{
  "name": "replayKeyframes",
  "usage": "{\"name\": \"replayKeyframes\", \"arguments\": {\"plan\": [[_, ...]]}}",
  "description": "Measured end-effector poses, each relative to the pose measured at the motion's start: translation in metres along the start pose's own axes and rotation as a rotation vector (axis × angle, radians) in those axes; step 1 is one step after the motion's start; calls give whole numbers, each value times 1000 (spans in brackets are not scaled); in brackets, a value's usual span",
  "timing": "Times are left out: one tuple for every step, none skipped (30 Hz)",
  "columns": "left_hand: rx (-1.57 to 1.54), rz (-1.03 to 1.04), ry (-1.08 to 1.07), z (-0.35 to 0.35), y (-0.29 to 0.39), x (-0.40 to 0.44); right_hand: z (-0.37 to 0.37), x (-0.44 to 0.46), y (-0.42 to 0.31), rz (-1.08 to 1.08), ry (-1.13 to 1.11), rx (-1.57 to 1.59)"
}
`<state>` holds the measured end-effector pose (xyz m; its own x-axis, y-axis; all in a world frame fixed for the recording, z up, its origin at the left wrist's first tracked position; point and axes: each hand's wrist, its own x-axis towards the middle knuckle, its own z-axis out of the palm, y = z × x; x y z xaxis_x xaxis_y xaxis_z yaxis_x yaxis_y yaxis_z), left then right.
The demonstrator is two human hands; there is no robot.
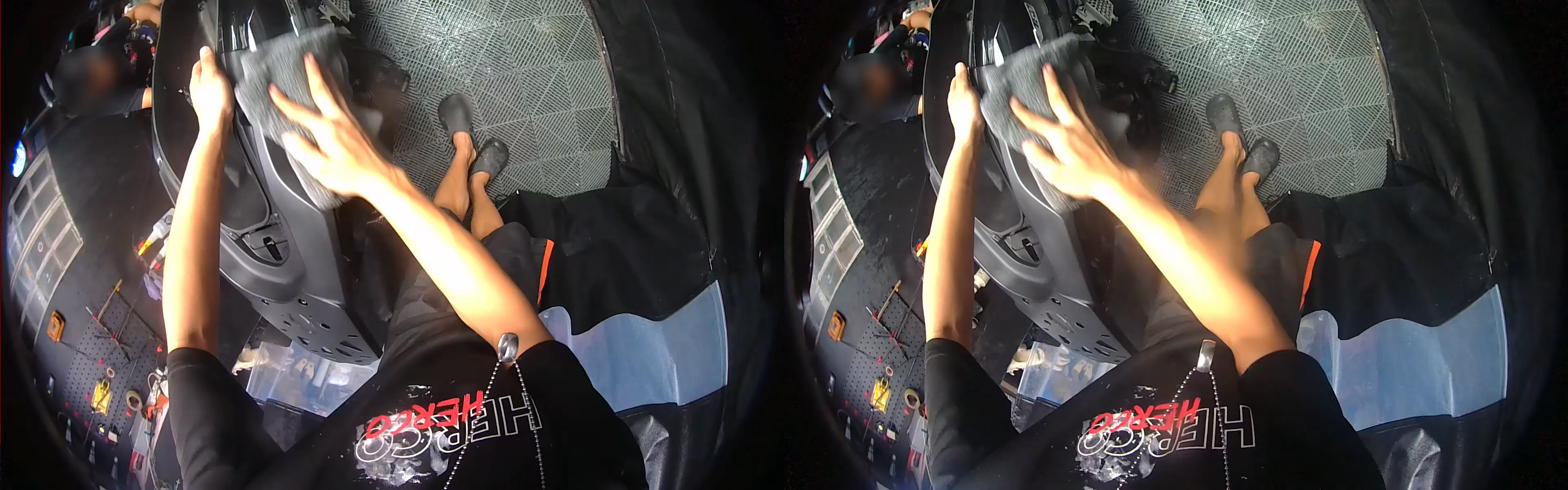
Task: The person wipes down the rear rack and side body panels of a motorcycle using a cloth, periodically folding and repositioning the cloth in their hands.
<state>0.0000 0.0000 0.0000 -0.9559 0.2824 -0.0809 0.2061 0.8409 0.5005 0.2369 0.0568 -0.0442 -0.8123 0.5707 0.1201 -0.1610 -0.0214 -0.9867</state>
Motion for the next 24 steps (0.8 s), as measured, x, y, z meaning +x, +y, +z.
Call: {"name": "replayKeyframes", "arguments": {"plan": [[9,1,-8,-2,2,0,0,11,-6,48,17,44],[17,1,-19,-3,4,-2,-3,15,-15,101,-1,-18],[-40,-21,-18,13,0,-9,-10,3,-9,130,-18,4],[-61,-43,-11,14,2,-11,-11,-10,-13,167,-31,62],[-92,-62,2,15,5,-11,-14,-22,-16,194,-48,113],[-108,4,21,16,5,-11,-20,-40,-15,236,-97,304],[-106,7,31,14,3,-10,-19,-63,-7,246,-124,483],[-104,8,37,12,1,-9,-16,-91,-3,306,-128,664],[-100,5,39,10,-1,-8,-13,-120,2,370,-152,766],[-72,-3,15,7,-2,-6,-12,-147,0,412,-161,709],[-42,-13,-7,3,-3,-4,-3,-187,7,387,-149,622],[-11,-23,-32,0,-4,-4,1,-210,10,290,-155,607],[-15,-39,-26,0,-2,-6,-6,-216,-8,444,-80,850],[-23,-54,-15,1,0,-7,-12,-222,-27,589,37,1093],[-30,-68,-4,2,0,-7,-13,-222,-33,727,90,1339],[-14,-66,4,1,0,-5,-13,-223,-38,872,183,1577],[2,-66,10,1,0,-3,-16,-225,-41,868,180,1511],[18,-70,12,2,-1,-3,-23,-214,-53,864,177,1445],[25,-81,-3,2,1,-5,-19,-194,-56,757,3,1103],[31,-70,0,4,-1,-4,-14,-175,-59,626,-150,674],[37,-56,7,4,-3,-2,-9,-156,-62,497,-232,316],[47,-47,4,2,0,-4,10,-157,-38,290,-129,193],[59,-37,-1,1,6,-6,12,-142,-29,208,-84,129],[71,-27,-8,0,8,-8,18,-134,-8,162,-71,48]]}}
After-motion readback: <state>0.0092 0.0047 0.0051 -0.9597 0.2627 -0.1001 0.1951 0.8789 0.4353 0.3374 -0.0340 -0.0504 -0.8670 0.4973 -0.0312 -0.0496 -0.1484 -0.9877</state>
